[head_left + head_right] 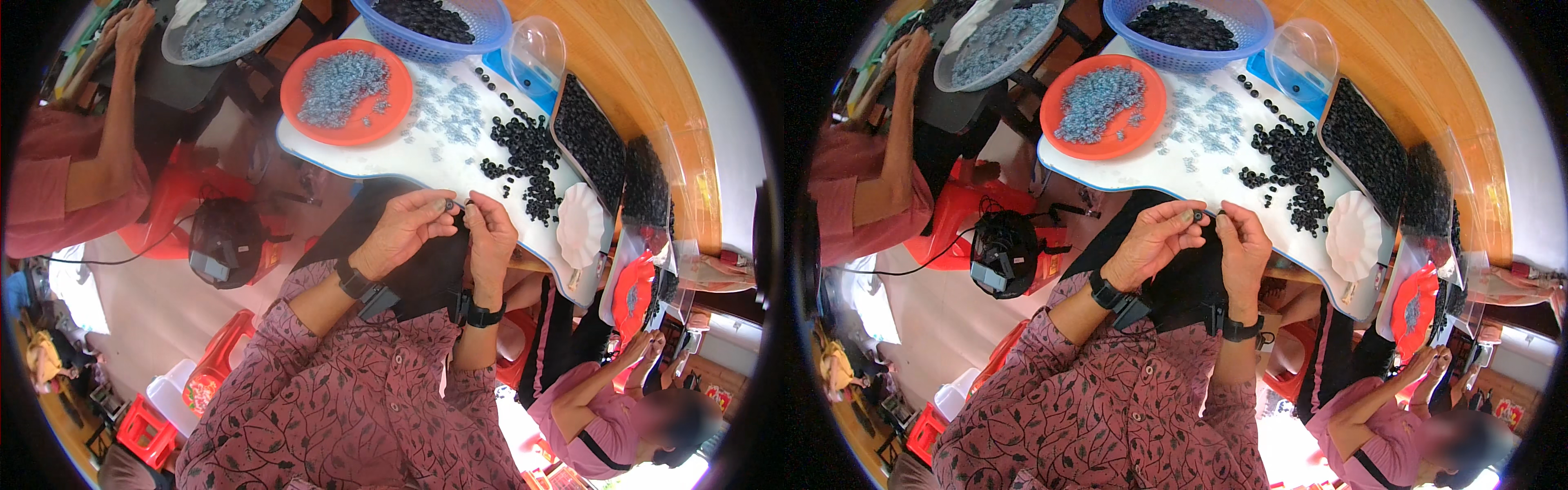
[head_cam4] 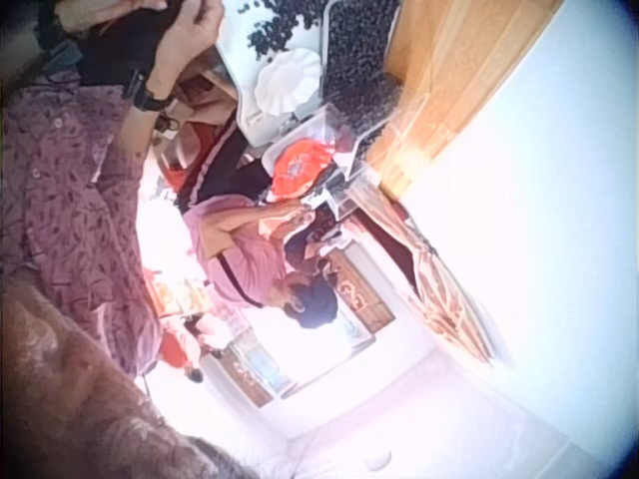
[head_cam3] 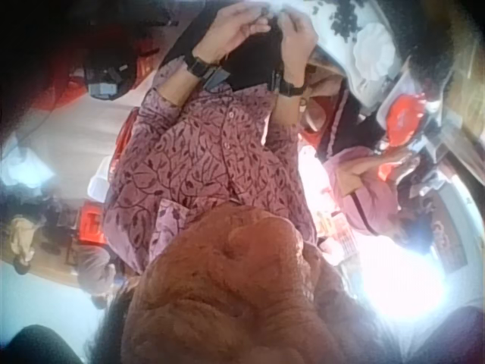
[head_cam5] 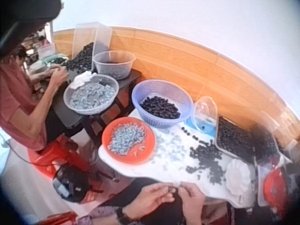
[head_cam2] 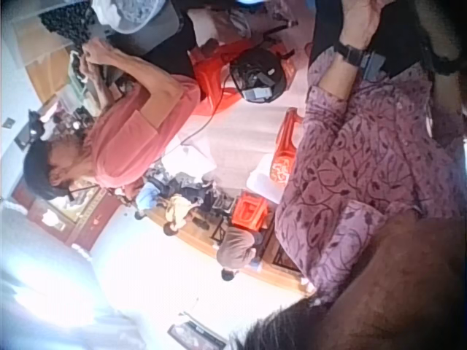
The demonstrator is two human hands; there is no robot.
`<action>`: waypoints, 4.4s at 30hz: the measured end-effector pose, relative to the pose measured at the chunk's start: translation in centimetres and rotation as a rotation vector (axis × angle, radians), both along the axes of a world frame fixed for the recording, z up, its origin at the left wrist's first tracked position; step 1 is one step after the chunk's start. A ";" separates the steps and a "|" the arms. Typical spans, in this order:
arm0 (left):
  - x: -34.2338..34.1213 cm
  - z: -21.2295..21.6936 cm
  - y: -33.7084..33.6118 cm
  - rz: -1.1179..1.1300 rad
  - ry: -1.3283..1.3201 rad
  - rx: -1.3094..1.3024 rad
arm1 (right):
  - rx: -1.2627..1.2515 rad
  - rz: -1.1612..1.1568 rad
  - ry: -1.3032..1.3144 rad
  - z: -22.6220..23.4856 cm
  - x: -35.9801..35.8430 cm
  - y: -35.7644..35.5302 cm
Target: Assembling small black and blue plastic buckles or components at a workshop table.
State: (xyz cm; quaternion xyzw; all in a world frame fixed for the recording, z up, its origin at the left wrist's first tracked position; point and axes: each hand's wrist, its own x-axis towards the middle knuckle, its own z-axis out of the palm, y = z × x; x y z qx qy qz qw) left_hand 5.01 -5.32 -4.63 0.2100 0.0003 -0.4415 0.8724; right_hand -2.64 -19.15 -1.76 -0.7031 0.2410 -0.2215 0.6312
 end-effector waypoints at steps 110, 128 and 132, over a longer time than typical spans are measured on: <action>15.2 7.9 -6.5 0.338 -0.803 0.573 | -0.167 -0.076 0.020 -0.3 -2.0 1.1; 6.3 1.7 -7.6 0.231 -1.783 1.240 | -0.221 -0.059 0.029 -1.1 -1.8 0.1; 5.8 1.8 -6.5 0.257 -1.574 1.008 | -0.189 -0.110 0.036 -0.7 -1.1 -0.3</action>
